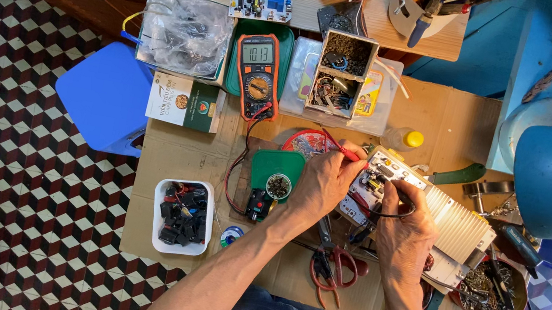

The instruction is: The person uses a multimeter to test points on a circuit board, moving the probes between components and observing the display. They adjust the desk lamp for better visibility and continue probing different areas of the board throughout the clip.

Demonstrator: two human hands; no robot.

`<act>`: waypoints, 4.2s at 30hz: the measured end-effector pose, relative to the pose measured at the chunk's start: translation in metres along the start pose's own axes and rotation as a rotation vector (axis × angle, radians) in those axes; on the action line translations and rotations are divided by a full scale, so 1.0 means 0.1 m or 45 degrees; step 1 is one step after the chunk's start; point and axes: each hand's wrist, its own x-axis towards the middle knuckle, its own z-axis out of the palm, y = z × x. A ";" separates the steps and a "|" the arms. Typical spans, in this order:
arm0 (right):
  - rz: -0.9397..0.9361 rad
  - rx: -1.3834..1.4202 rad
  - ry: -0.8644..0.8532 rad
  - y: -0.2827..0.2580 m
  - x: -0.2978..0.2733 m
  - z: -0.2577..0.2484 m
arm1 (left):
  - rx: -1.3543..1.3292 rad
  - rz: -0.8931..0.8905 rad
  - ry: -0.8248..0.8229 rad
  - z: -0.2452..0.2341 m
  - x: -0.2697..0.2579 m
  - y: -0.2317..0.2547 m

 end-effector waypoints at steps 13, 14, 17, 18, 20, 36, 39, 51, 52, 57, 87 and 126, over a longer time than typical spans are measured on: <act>0.012 0.015 -0.005 0.01 -0.01 0.00 | 0.010 0.012 0.018 0.01 0.00 -0.01; -0.005 0.013 -0.002 0.02 -0.01 0.00 | 0.003 -0.014 0.010 0.02 -0.01 -0.01; 0.010 0.007 0.015 0.02 -0.01 0.00 | 0.017 -0.051 0.009 0.02 -0.02 -0.03; 0.024 0.009 0.019 0.02 -0.01 0.01 | 0.030 -0.032 0.014 0.04 -0.02 -0.03; 0.006 -0.021 0.005 0.01 -0.02 -0.01 | 0.036 -0.006 0.025 0.03 -0.02 -0.04; 0.017 -0.058 -0.030 0.06 -0.01 0.00 | -0.015 -0.033 0.003 0.03 -0.03 -0.04; 0.016 -0.071 -0.027 0.06 0.00 0.00 | -0.013 -0.027 0.015 0.04 -0.03 -0.04; -0.015 -0.065 -0.013 0.03 -0.01 -0.01 | 0.011 -0.023 0.006 0.05 -0.04 -0.06; -0.006 -0.065 -0.013 0.03 -0.01 0.00 | 0.009 -0.028 0.003 0.05 -0.04 -0.06; 0.028 -0.029 -0.016 0.04 -0.01 0.01 | -0.021 -0.047 -0.005 0.04 -0.04 -0.06; -0.058 0.375 0.155 -0.12 -0.55 -0.32 | -0.118 -0.225 -0.029 -0.05 -0.08 0.00; -0.293 0.431 -0.441 -0.03 -0.76 0.09 | -0.314 -0.945 -0.086 -0.01 -0.19 -0.27</act>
